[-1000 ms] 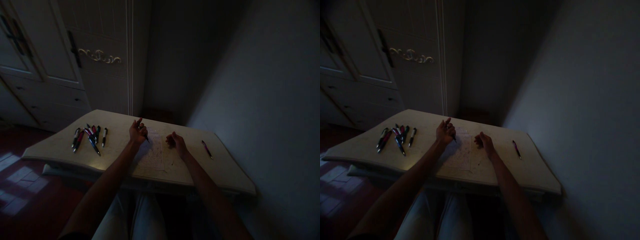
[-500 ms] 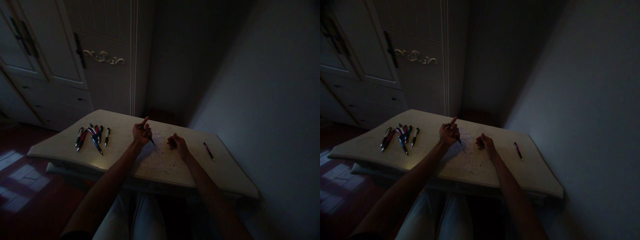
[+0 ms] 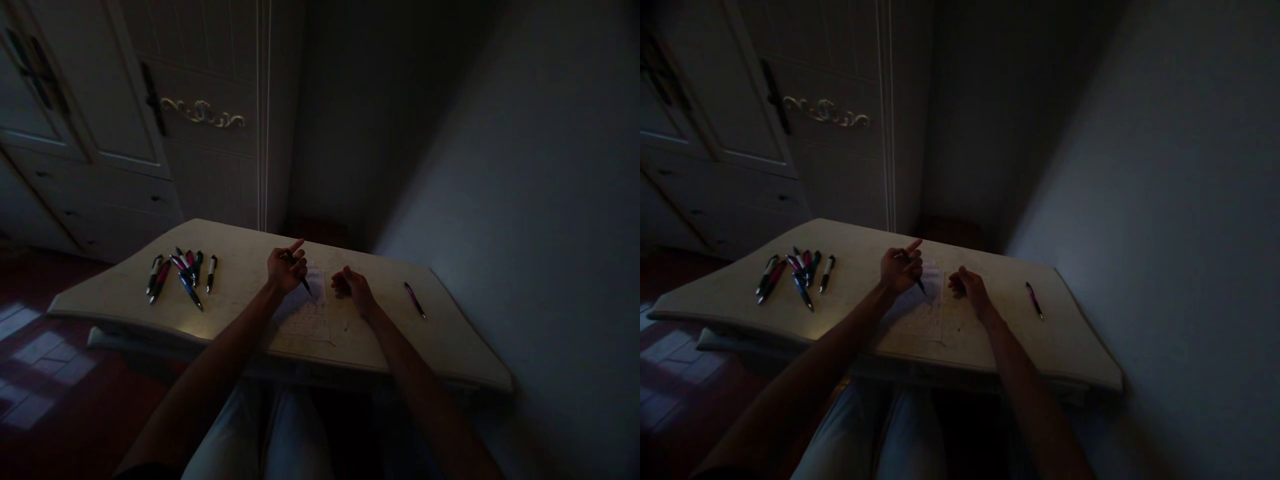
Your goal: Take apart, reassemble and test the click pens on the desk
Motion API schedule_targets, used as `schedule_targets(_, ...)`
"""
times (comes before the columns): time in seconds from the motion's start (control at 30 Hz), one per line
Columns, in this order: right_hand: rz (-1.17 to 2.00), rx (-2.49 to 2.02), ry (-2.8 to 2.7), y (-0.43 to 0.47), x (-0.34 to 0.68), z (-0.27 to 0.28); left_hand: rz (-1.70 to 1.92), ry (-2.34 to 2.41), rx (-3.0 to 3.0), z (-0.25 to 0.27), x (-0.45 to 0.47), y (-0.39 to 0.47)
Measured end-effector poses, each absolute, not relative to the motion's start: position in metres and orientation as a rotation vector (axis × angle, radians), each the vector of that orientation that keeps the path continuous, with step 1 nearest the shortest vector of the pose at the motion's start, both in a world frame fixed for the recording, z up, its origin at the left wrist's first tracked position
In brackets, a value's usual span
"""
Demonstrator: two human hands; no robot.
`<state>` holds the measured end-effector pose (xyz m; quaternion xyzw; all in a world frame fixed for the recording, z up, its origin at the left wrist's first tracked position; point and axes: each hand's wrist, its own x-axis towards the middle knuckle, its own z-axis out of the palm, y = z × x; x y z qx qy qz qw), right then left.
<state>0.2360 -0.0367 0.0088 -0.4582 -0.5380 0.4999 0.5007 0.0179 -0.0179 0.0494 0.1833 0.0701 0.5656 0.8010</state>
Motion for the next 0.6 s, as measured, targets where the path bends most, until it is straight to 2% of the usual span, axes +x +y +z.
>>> schedule_targets(0.23, 1.195, -1.123, -1.291, -0.0401, 0.2326, 0.0127, 1.06, 0.12, 0.438, 0.0492, 0.0244, -0.0216)
schedule_targets(0.6, 1.181, -1.104, -1.316, -0.041, 0.2323, 0.0122, 1.048, 0.124, 0.369, 0.0496, 0.0265, -0.023)
